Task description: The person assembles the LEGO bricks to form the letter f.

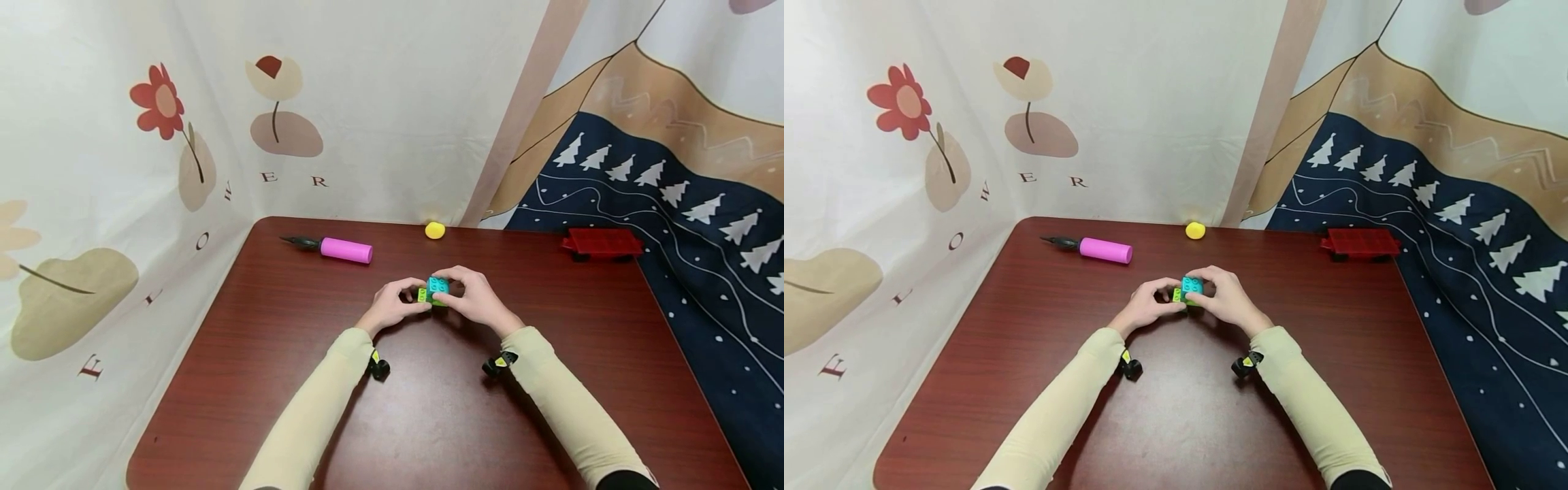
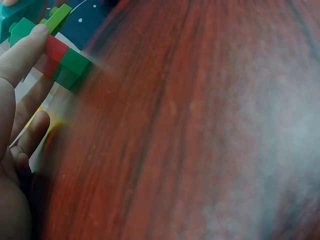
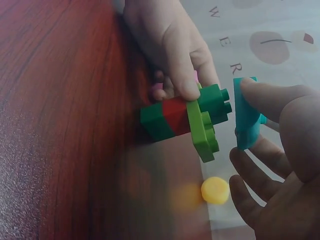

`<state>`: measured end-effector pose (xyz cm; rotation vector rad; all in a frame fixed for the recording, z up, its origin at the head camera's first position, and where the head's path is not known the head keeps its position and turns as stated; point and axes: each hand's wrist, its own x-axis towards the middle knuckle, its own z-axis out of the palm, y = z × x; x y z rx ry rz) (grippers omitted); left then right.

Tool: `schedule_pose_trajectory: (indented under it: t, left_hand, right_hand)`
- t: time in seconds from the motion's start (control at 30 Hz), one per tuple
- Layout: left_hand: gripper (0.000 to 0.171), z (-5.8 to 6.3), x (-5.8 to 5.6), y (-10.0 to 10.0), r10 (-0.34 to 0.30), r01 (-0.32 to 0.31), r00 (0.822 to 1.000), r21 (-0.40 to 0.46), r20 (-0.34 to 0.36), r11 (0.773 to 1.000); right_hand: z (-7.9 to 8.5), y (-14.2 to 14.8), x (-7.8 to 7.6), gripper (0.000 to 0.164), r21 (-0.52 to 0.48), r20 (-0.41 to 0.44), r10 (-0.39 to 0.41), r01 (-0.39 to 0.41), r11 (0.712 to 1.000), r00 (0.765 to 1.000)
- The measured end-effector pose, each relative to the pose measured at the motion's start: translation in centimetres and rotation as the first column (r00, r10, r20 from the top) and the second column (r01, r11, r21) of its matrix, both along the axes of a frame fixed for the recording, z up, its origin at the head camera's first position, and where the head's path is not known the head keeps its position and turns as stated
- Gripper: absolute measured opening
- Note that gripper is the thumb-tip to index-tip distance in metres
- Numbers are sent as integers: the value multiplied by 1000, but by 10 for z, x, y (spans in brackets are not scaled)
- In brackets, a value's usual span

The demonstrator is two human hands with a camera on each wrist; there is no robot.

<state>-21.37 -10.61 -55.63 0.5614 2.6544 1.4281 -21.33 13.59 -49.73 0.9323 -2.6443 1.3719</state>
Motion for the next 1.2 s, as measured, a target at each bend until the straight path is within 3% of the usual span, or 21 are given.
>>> schedule_pose_trajectory:
  t: [0.5, 1.2]
  left_hand:
    - [44, 0, 1, 1, 1, -1, 1000, 0, 8, 1000]
    - [43, 3, 2, 0, 6, -6, 1000, 9, 6, 1000]
  right_hand:
    - [-2, -2, 1, 34, 41, -22, -17, 18, 999, 1000]
    - [6, -6, -1, 32, 122, -102, 26, -14, 992, 994]
